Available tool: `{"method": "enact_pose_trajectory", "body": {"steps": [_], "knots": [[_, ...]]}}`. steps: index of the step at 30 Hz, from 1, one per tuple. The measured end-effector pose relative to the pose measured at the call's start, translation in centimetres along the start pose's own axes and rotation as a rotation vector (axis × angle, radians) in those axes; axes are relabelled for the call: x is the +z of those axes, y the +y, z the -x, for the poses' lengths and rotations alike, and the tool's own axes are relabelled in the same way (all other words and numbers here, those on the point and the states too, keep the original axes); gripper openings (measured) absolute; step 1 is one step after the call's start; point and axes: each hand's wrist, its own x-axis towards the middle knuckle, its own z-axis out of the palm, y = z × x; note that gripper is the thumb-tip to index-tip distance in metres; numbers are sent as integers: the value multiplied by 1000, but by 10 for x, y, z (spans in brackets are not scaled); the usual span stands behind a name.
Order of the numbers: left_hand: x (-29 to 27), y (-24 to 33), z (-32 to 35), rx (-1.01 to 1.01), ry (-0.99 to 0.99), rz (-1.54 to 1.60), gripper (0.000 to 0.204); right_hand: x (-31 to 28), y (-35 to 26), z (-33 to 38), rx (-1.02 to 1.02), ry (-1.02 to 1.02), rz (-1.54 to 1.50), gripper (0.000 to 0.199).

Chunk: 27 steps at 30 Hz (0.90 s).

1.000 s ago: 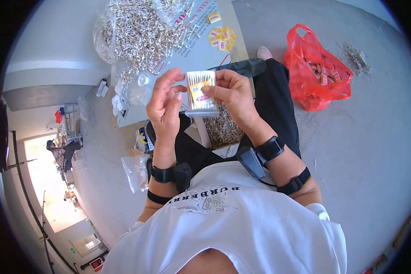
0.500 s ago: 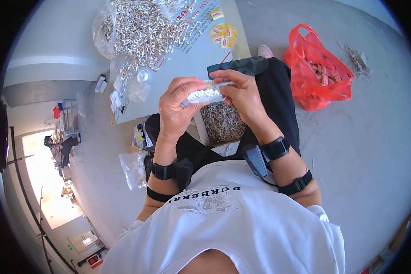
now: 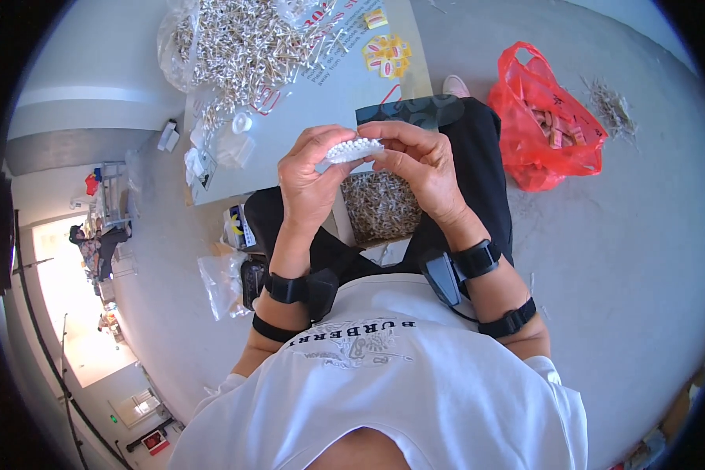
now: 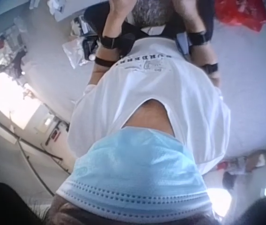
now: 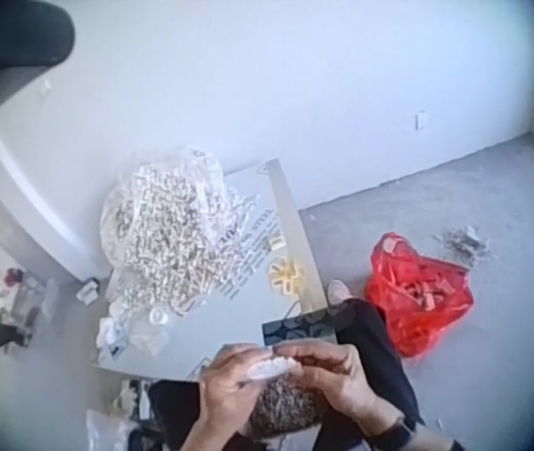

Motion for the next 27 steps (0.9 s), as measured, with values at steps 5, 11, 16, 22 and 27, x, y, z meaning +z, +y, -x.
{"method": "enact_pose_trajectory", "body": {"steps": [5,11,16,22,27], "knots": [[12,-3,3,69,43,-62,41,-5,11,1,-51,36,11,31],[11,-1,2,102,68,-108,41,-4,13,0,-79,37,-33,27],[11,-3,2,106,68,-78,39,-4,18,-1,-70,83,-42,21],[13,-8,4,47,48,-43,34,-5,22,-2,2,145,-30,17],[14,-6,7,-92,55,23,31,5,11,-3,-24,181,153,17]]}}
